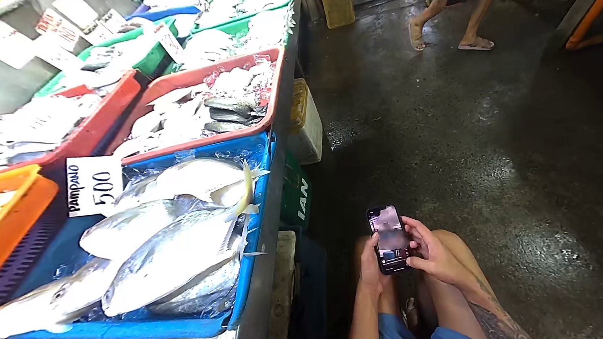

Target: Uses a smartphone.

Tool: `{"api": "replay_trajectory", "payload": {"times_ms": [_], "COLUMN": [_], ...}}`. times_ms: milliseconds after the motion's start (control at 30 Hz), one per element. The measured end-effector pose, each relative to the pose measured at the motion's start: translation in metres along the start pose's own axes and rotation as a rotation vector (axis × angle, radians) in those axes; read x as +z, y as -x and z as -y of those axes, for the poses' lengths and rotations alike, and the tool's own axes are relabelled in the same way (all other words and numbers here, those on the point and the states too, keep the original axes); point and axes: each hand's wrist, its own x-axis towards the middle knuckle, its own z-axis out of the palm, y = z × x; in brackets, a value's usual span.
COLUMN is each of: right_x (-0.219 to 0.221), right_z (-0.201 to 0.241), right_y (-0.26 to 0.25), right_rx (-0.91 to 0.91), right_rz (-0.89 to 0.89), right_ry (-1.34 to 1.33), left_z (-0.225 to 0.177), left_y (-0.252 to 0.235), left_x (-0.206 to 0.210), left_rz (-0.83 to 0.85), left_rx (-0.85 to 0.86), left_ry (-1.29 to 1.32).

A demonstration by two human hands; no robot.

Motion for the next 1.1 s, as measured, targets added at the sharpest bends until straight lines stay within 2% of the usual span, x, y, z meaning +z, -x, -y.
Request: {"api": "replay_trajectory", "payload": {"times_ms": [1100], "right_x": [0.0007], "right_z": [-0.0042], "right_y": [-0.0001], "right_rx": [-0.022], "right_rz": [-0.017], "right_ry": [0.028], "left_z": [0.0010], "left_y": [-0.0014], "left_x": [-0.0012], "left_rz": [0.003], "left_rx": [-0.019], "left_ry": [0.020]}}
